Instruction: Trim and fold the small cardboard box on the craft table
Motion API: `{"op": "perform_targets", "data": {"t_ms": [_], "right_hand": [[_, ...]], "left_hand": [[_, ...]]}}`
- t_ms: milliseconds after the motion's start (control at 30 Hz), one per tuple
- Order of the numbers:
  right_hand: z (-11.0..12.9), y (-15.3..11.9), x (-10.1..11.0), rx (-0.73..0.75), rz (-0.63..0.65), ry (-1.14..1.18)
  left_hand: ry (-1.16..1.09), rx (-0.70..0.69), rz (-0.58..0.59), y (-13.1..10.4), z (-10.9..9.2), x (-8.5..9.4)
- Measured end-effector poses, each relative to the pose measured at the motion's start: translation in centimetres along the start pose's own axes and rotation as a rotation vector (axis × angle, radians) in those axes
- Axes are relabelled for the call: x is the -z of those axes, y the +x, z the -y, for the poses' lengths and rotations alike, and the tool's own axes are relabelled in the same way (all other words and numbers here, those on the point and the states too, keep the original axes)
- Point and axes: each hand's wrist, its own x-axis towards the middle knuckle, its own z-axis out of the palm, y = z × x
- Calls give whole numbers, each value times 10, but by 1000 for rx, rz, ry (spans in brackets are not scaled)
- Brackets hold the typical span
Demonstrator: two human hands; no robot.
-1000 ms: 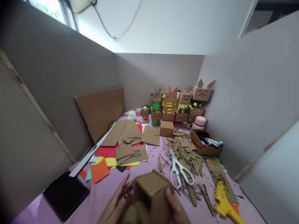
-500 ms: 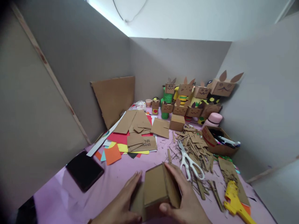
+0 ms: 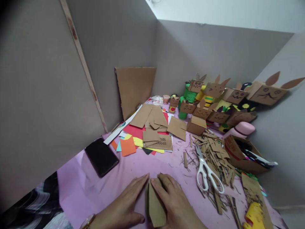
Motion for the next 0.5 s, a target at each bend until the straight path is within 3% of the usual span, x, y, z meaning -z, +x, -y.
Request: {"op": "perform_targets", "data": {"t_ms": [100,233,433,500], "right_hand": [[-1,-1,-5,26,10,-23],[2,0,-2,48,12,-26],[6,-1,8,29,89,75],[0,-7,9,5,-2,220]], "left_hand": [[-8,-70,0,3,4,-4],[-19,-61,5,7,2,-12],[-168,-174,-163,10,-11,-20],[-177,-182,-194,10,-11,-20]]}}
